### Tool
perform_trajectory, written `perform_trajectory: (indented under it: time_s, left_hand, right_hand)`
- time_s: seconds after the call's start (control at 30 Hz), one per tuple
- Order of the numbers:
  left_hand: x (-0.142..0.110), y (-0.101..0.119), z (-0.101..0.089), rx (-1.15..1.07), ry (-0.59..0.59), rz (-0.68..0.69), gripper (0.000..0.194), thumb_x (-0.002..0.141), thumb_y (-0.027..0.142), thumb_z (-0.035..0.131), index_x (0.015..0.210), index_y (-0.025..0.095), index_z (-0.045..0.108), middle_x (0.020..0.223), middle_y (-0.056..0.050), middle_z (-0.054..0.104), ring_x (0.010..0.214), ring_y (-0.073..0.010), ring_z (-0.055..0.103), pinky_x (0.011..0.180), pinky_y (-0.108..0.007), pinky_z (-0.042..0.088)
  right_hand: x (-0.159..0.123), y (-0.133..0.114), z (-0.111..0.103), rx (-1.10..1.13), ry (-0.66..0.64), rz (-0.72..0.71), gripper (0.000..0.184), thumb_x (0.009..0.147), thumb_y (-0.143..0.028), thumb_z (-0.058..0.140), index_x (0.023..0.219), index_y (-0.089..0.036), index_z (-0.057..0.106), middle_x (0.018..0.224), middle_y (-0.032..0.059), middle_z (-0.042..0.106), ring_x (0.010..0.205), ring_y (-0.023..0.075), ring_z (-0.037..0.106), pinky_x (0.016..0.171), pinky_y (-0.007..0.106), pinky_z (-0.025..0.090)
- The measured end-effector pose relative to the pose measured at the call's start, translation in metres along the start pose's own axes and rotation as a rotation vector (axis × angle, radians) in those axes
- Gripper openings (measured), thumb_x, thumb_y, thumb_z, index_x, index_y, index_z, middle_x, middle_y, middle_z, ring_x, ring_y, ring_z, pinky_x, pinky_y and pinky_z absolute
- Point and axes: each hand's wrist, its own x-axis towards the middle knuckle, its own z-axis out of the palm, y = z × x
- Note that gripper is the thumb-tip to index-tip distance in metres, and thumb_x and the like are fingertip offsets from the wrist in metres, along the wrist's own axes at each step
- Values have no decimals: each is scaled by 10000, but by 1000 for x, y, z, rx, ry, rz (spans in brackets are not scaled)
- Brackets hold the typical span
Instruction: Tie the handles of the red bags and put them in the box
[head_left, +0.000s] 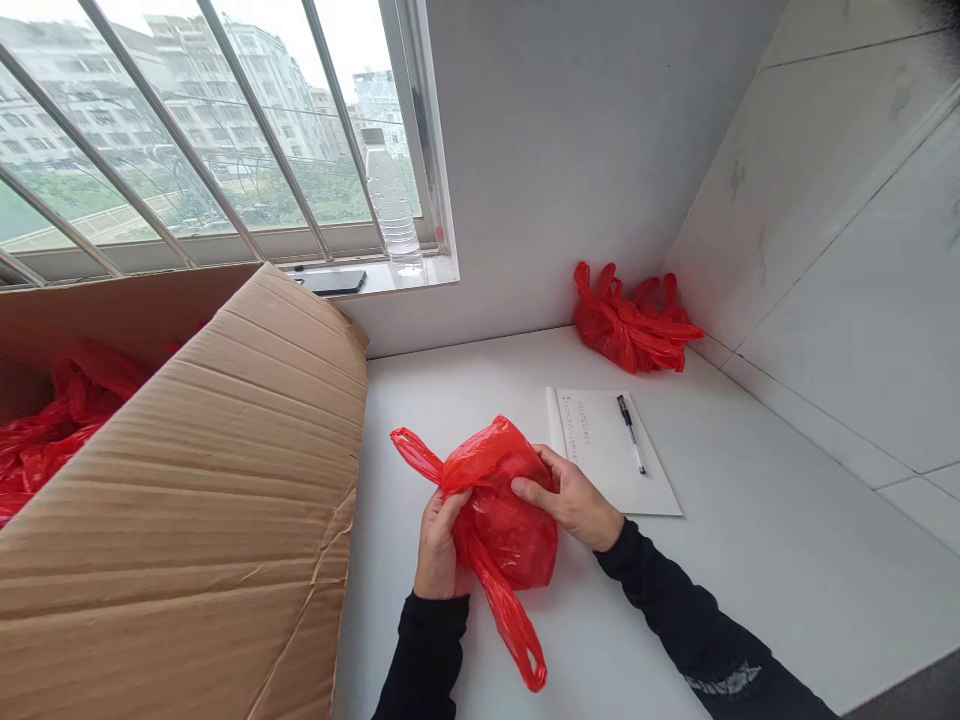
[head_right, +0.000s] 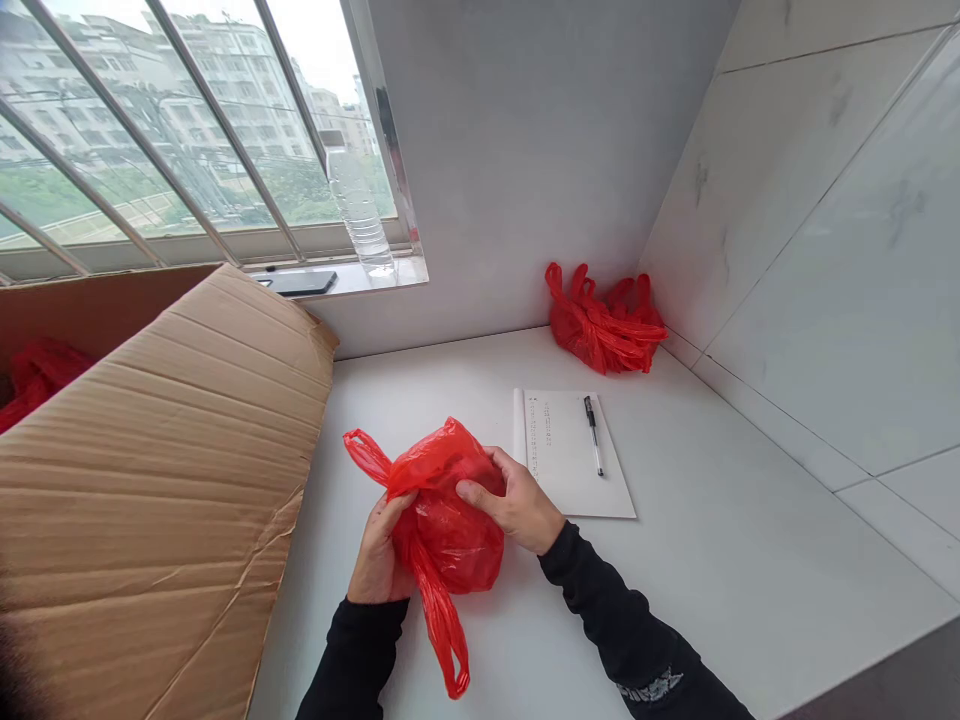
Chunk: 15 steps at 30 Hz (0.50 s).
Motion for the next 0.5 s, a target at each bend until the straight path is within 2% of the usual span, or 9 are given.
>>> perform_trajectory:
  time_s: [0.13, 0.2, 0.3, 0.37, 0.5]
  left_hand:
    - [-4, 6, 2, -3, 10, -28, 225, 625, 227, 814, 827, 175, 729, 779, -18, 741, 717, -209, 684, 696, -304, 540]
    - [-5, 5, 3, 58, -16, -26, 270, 655, 246, 809, 905, 183, 732, 846, -32, 756, 796, -235, 704, 764, -332, 547]
    - [-7, 1, 5, 198, -84, 13, 460, 665, 294, 850, 1091, 186, 714, 1050, -94, 765, 1004, -312, 700, 885, -399, 540]
    - [-7, -3, 4, 267, -100, 33, 556, 632, 293, 889, 1142, 181, 697, 1125, -123, 751, 1066, -335, 682, 912, -416, 535]
    - [-3, -5, -1, 206, -39, 34, 531, 634, 256, 899, 1117, 192, 689, 1079, -87, 763, 1031, -296, 698, 921, -394, 538]
  right_hand:
    - [1, 4, -1, 3, 58, -8, 327, 826, -479, 773, 997, -211, 695, 922, 23, 696, 889, 225, 654, 814, 345, 529]
    - [3, 6, -3, 25, 107, -27, 327, 817, -491, 777, 968, -212, 696, 902, 16, 698, 861, 217, 650, 783, 330, 524]
    - [5, 7, -6, 63, 174, -32, 349, 797, -515, 787, 953, -217, 691, 873, 11, 707, 801, 203, 652, 755, 323, 520]
    - [5, 8, -7, 97, 189, -24, 364, 799, -527, 781, 976, -222, 690, 894, 19, 722, 801, 207, 666, 768, 333, 526]
    - [4, 6, -5, 156, 135, 5, 441, 853, -519, 733, 1190, -249, 646, 1063, 54, 737, 924, 231, 698, 877, 377, 535]
